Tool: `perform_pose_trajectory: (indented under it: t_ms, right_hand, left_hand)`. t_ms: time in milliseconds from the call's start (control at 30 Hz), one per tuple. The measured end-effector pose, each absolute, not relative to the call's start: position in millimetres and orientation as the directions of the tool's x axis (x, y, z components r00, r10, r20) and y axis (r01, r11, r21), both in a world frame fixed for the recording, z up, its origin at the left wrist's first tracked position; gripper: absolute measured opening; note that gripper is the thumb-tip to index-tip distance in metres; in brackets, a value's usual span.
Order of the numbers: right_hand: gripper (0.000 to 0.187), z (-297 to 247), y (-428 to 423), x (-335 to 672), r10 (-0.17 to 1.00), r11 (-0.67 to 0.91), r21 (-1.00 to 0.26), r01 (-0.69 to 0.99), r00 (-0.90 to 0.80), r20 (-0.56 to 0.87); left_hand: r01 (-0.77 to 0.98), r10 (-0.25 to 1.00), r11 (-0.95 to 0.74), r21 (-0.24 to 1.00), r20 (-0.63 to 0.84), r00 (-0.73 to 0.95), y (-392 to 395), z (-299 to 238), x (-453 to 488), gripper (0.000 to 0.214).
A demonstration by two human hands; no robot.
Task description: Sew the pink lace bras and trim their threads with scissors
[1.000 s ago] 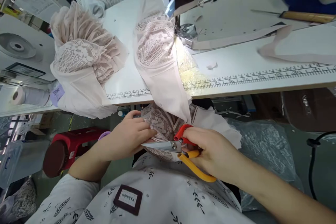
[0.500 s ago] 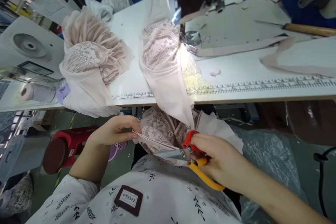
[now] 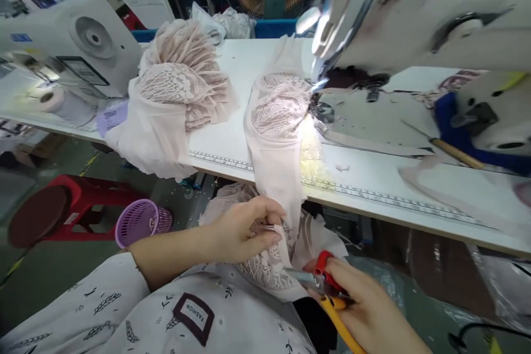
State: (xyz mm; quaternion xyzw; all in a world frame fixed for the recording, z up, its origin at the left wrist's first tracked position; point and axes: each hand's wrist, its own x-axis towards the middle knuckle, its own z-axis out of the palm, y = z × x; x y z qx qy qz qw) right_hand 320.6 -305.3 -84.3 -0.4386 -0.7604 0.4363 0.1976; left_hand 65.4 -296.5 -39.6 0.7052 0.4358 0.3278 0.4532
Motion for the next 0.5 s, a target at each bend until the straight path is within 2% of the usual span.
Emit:
perform_pose_trajectory:
  t_ms: [100, 200, 367, 500]
  right_hand:
    - [0.019, -73.2, -298.3, 319.1, 0.889, 0.161, -0.878, 0.451, -0.452, -0.069]
    - [0.016, -65.4, -293.2, 308.5, 0.941, 0.108, -0.945, 0.309, -0.339, -0.003]
    - [0.017, -56.1, -287.9, 290.7, 0.935, -0.031, -0.977, 0.209, -0.339, -0.102]
    - [0.013, -52.5, -284.3, 285.0, 0.955, 0.028, -0.988, 0.152, -0.296, -0.019]
  left_hand:
    - [0.384, 0.888, -0.313, 0.868, 0.124, 0.443, -296.6, -42.3, 84.8, 0.044]
    - [0.397, 0.862, -0.361, 0.844, 0.140, 0.487, -293.4, -42.3, 96.8, 0.049]
    - [0.356, 0.868, -0.277, 0.893, 0.074, 0.490, -288.8, -43.5, 104.6, 0.048]
    - [0.339, 0.898, -0.150, 0.929, -0.016, 0.440, -289.3, -48.1, 104.1, 0.029]
